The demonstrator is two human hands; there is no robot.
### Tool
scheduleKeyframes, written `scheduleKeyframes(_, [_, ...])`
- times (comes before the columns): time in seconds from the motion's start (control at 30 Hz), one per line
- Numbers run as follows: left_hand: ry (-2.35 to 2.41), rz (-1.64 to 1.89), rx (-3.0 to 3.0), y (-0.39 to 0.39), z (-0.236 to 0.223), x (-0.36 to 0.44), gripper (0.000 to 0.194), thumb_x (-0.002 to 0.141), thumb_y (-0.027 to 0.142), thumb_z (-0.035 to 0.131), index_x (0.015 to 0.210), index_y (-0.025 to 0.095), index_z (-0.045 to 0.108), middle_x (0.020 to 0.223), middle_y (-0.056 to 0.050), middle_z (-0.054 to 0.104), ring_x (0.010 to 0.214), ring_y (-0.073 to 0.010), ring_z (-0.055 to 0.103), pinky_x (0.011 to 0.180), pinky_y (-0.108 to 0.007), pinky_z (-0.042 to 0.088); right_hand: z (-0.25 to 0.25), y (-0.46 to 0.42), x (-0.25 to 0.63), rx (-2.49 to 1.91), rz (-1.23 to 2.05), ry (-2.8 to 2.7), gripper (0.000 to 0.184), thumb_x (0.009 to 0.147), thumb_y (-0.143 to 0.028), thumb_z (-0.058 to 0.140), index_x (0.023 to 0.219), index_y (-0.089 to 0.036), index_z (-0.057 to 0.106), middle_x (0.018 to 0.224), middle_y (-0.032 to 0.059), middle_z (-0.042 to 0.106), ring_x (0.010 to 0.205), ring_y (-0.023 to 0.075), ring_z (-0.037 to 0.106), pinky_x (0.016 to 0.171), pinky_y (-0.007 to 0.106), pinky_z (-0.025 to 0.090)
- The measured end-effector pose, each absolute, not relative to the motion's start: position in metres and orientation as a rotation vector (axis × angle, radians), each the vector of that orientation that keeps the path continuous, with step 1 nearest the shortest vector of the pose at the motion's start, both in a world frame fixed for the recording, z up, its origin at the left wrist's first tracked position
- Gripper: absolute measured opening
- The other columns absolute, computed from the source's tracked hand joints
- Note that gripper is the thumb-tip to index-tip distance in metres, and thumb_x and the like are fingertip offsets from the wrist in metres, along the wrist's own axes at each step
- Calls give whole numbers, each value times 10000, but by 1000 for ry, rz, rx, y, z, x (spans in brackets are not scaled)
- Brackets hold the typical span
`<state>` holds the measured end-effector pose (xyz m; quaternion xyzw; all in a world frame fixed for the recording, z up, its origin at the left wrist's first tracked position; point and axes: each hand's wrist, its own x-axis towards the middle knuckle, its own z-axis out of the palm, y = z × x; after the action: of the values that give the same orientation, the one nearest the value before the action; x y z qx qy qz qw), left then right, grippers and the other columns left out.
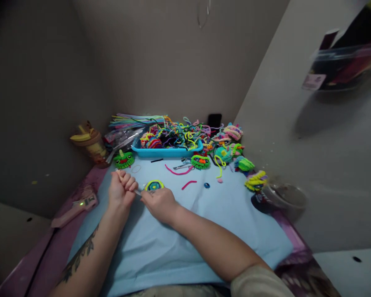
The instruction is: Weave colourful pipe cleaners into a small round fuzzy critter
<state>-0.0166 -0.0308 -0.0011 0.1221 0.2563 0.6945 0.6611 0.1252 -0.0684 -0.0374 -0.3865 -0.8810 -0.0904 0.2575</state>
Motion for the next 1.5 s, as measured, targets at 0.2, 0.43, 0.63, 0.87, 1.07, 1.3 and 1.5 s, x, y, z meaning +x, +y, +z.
scheduleKeyframes(0.2, [567, 1646, 283, -37, 10, -22, 427, 959, 436, 284, 627, 183, 375, 446, 98, 84, 296, -61, 130, 349, -205, 38, -31, -71, 123, -968, -335, -2356, 176, 931, -283, 459, 914, -180, 600, 567, -14, 626, 514, 107, 556, 514, 264, 288])
scheduleKeyframes(0.43, [491, 1710, 311, -49, 28, -34, 440, 951, 472, 259, 633, 190, 373, 508, 87, 5, 339, -72, 57, 344, -209, 39, -22, -75, 123, -835, -352, -2305, 164, 935, -272, 464, 926, -168, 591, 524, -34, 595, 489, 99, 551, 494, 273, 273])
scheduleKeyframes(0.63, [398, 1710, 324, -54, 35, -46, 431, 946, 471, 294, 624, 192, 359, 476, 90, 40, 333, -67, 66, 318, -199, 79, -8, -77, 125, -769, -300, -2311, 149, 928, -263, 480, 929, -161, 590, 504, -50, 577, 466, 96, 548, 471, 283, 276])
scheduleKeyframes(0.87, [310, 1673, 293, -61, 43, -54, 438, 929, 512, 303, 627, 201, 364, 428, 95, 92, 312, -68, 72, 287, -208, 111, 1, -81, 129, -722, -247, -2331, 147, 925, -266, 482, 957, -156, 575, 509, -59, 574, 460, 93, 536, 452, 281, 288])
scheduleKeyframes(1.07, [364, 1705, 217, -63, 51, -52, 426, 924, 511, 328, 634, 203, 376, 405, 98, 140, 308, -65, 79, 277, -198, 128, 4, -83, 133, -701, -171, -2360, 146, 920, -249, 489, 974, -139, 569, 533, -47, 582, 477, 104, 546, 458, 283, 294])
scheduleKeyframes(1.3, [373, 1721, 225, -65, 57, -55, 431, 934, 502, 308, 631, 210, 399, 367, 103, 178, 292, -70, 71, 264, -188, 155, 9, -87, 138, -709, -156, -2387, 160, 908, -246, 504, 1008, -137, 566, 516, -43, 561, 452, 106, 502, 452, 289, 281])
scheduleKeyframes(1.5, [330, 1688, 175, -67, 58, -58, 417, 946, 483, 287, 649, 215, 406, 355, 107, 214, 268, -60, 118, 259, -179, 175, 10, -91, 148, -695, -89, -2434, 163, 888, -235, 538, 1004, -126, 570, 510, -47, 545, 431, 108, 502, 437, 298, 269])
